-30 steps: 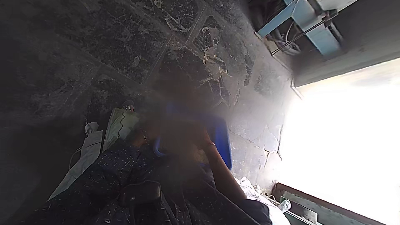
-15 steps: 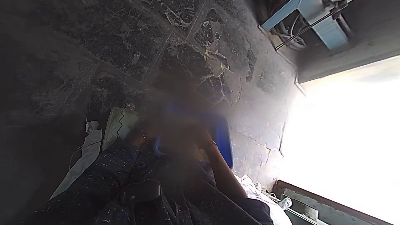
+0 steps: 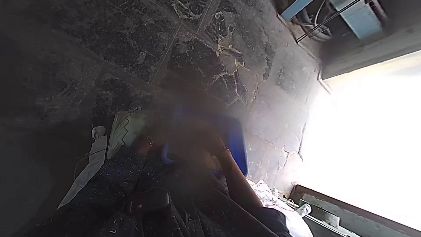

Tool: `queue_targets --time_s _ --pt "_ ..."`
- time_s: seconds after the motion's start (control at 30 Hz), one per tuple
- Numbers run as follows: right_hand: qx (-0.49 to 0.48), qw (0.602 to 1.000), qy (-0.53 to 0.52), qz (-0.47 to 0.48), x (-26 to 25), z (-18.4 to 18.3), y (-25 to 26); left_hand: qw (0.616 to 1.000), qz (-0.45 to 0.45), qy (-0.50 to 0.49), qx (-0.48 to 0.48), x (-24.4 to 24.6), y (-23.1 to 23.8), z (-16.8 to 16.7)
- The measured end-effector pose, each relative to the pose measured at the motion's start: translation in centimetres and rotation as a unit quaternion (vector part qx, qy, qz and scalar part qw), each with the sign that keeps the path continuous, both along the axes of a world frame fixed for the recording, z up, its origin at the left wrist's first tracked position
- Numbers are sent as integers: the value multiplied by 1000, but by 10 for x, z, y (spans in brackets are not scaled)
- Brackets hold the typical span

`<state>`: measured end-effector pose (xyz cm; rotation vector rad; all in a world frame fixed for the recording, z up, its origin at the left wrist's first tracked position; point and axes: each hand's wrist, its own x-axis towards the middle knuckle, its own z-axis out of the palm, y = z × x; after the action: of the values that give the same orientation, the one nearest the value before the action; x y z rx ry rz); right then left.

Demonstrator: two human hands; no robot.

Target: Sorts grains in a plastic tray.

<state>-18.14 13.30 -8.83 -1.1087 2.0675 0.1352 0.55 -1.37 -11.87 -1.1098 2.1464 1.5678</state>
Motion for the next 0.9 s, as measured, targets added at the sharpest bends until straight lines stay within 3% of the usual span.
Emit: queue_targets --time_s 0.57,0.9 --pt "8 1000 6 17 3 9 -3 1000 10 7 18 -1 0 -2" --pt "-58 998 26 8 1 4 -1 1000 2 0 7 -1 0 0"
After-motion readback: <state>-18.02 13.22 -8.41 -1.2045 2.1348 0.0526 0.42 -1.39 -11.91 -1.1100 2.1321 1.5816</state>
